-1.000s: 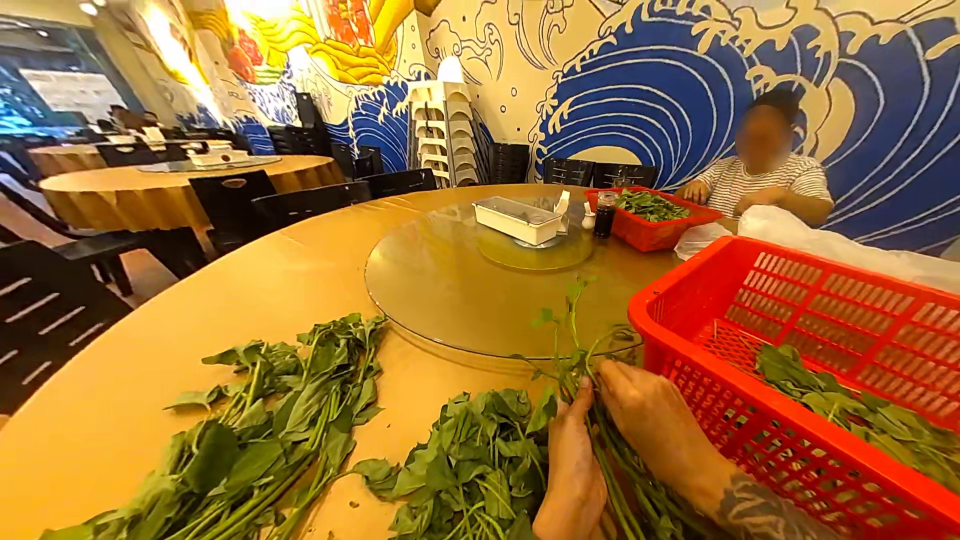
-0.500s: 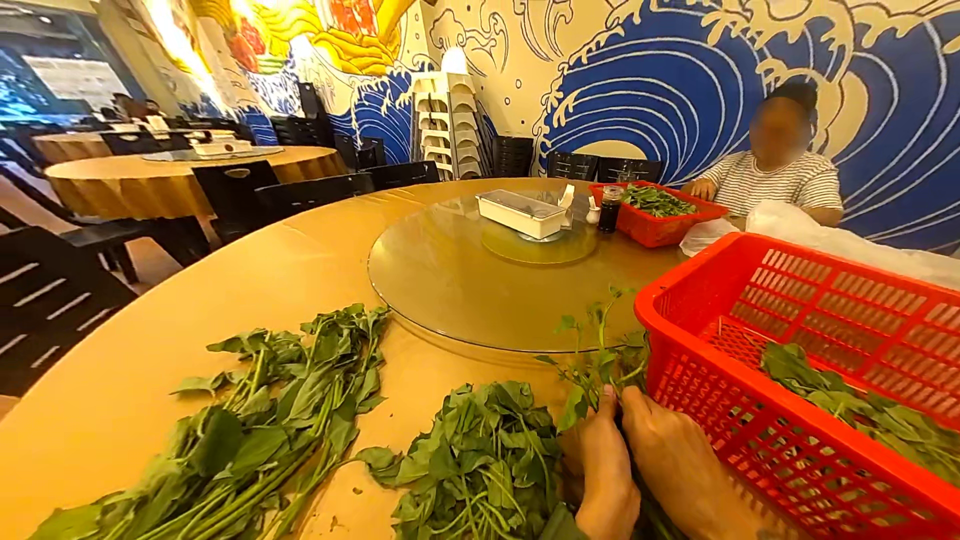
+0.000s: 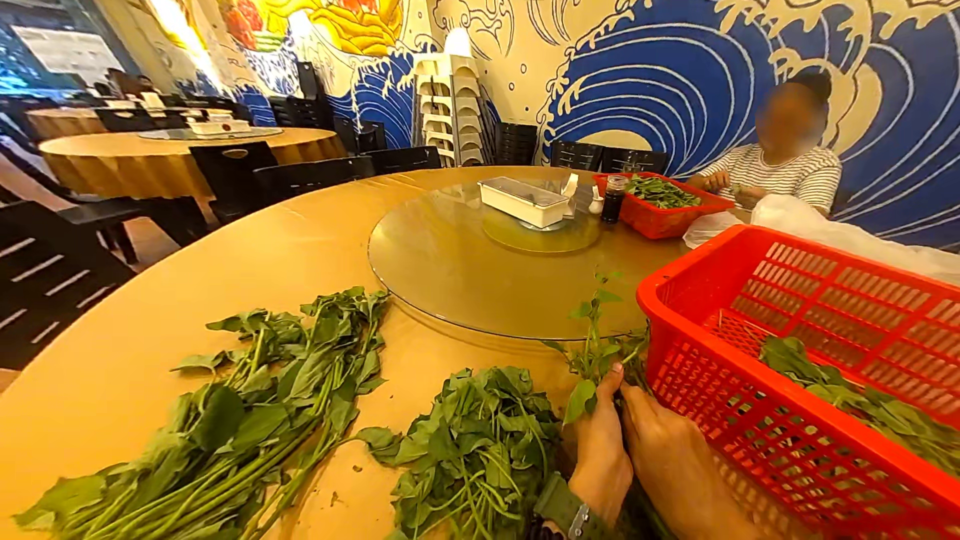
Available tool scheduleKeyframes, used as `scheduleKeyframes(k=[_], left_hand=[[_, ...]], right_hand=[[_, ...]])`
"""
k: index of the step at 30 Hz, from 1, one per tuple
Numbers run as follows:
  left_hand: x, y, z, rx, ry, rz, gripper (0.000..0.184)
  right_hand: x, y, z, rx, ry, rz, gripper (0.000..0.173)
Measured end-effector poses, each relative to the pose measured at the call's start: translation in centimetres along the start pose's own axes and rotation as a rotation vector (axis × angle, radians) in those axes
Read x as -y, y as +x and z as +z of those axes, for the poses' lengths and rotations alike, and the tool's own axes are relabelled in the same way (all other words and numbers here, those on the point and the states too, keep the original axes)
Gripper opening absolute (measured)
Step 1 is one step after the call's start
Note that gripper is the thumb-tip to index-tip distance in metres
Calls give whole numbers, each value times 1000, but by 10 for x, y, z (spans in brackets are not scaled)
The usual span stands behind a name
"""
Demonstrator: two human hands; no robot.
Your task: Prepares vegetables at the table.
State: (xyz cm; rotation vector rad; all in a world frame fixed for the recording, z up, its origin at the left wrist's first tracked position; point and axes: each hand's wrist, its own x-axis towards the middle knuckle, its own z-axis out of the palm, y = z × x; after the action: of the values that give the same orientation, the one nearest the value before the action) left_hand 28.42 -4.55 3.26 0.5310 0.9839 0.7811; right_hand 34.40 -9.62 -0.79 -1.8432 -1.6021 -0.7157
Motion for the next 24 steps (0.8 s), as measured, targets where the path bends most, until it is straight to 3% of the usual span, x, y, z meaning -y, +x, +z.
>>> scheduleKeyframes(k=[8,13,16,19,22,24], left_hand=[[16,12,-4,-52,1,79,38],[-3,30,-9,-77,29,115,50],[-6,27,-4,25,122,169,49],[-15,19,1,154,176,93,51],[-11,12,-5,319,214,150,37],[22,46,-27,500,224,244,34]], right_hand=[[6,-5,-3,72,-91,-74,14],[20,-30,-30,223,65,-36,11],[7,-9,-44,113,90,-13,22],[-8,30,-62,-59,181,-87,27],[5,68,-75,28,471,-193,18],[21,85,-68,227,600,-317,20]])
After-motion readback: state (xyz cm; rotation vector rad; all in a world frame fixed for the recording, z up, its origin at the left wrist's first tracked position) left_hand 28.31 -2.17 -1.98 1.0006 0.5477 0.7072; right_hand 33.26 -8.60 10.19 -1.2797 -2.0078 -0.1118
